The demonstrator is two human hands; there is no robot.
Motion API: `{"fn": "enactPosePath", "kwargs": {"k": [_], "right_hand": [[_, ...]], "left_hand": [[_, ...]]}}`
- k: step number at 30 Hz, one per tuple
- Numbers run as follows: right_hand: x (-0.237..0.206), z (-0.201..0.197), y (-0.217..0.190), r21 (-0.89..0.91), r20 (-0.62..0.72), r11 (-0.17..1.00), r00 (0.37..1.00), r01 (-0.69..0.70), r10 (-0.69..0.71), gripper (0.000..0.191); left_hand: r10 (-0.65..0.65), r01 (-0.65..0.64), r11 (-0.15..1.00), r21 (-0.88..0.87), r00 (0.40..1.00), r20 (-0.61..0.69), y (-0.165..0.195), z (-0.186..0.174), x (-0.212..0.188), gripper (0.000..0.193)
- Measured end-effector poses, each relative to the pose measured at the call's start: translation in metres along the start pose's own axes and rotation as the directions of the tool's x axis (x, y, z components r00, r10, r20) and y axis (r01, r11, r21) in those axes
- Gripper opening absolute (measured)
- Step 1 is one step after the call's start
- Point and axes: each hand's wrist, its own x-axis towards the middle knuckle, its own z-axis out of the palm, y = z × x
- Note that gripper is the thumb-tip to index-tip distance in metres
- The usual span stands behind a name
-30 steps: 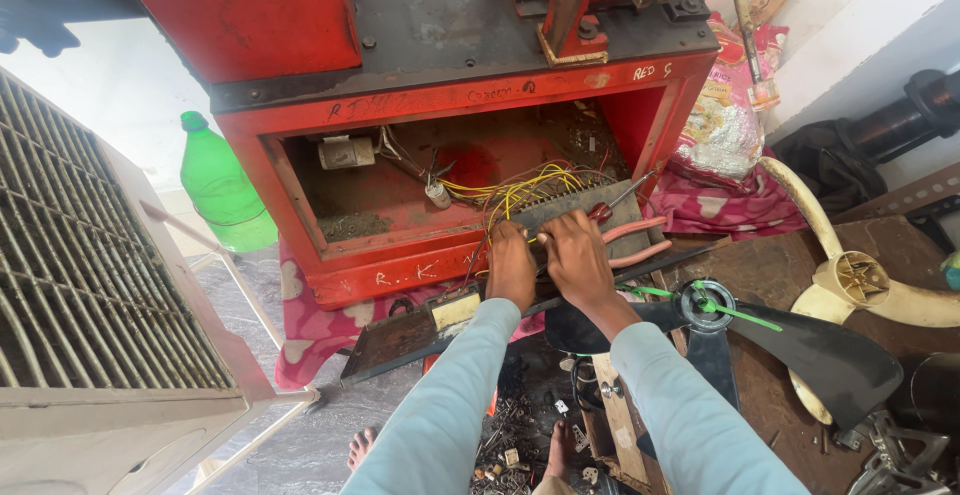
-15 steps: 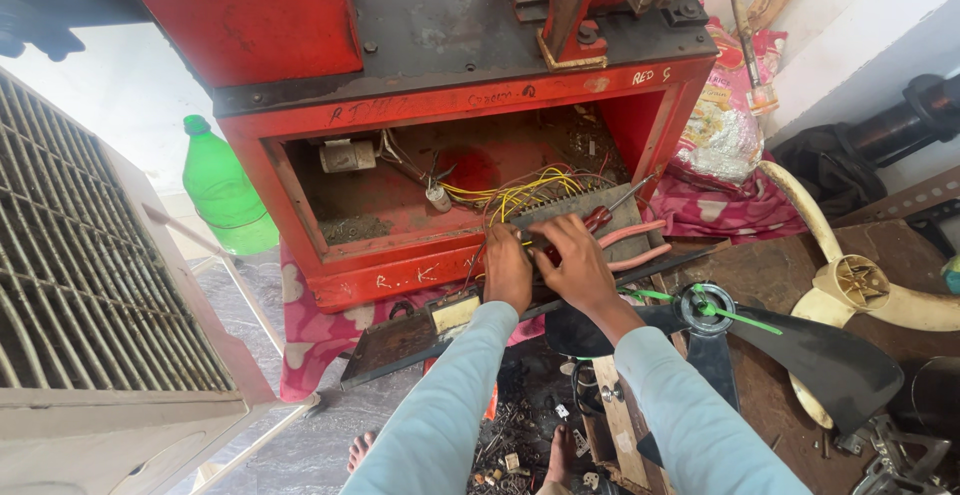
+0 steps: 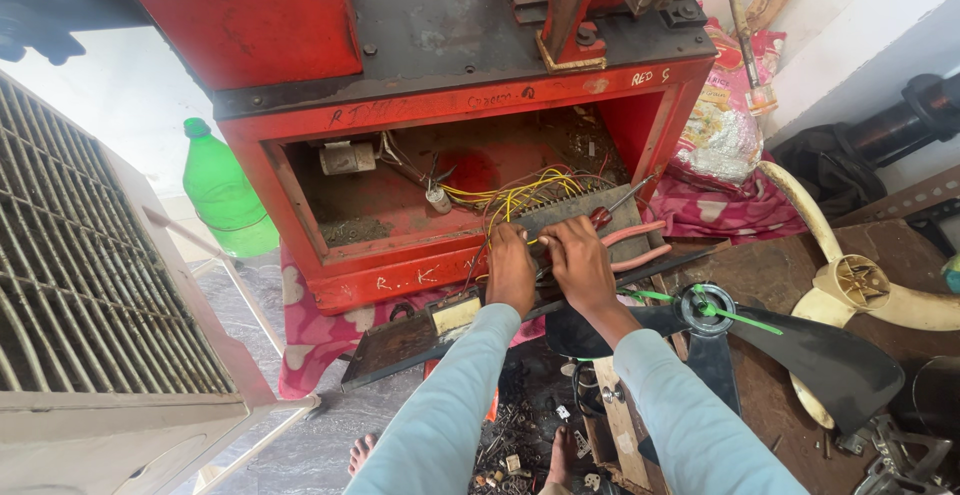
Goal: The person repairs the wiring inside a red machine, handling yellow wires and a terminal block inside the machine's open compartment. They use a red-handled screwdriver to work on components, pick small fasteners from a pile of screws and parts on the floor, and return to tighten and adjust the wiring.
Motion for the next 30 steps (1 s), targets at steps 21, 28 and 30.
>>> {"fn": "enactPosePath", "kwargs": {"k": [21,28,30], "right_hand": [[0.003,0.001,0.003,-0.003,0.029,1.000,0.999,0.014,-0.014,0.015],[0.000,0.004,0.009,-0.018,0.025,1.000,0.999,0.020,-0.020,0.012],[-0.002,0.005,0.012,-0.005,-0.004,1.000,1.000,0.024,-0.024,0.011]], "left_hand": [[0.011,-0.011,1.000,0.002,1.000,-0.024,0.010,-0.007,-0.003,0.016],[0.055,-0.055,0.998,-0.024,0.998,0.004,0.014,-0.011,-0.005,0.016],[0.055,-0.055,0.998,-0.014,0.998,0.020,0.016,-0.013,-0.006,0.016]]}}
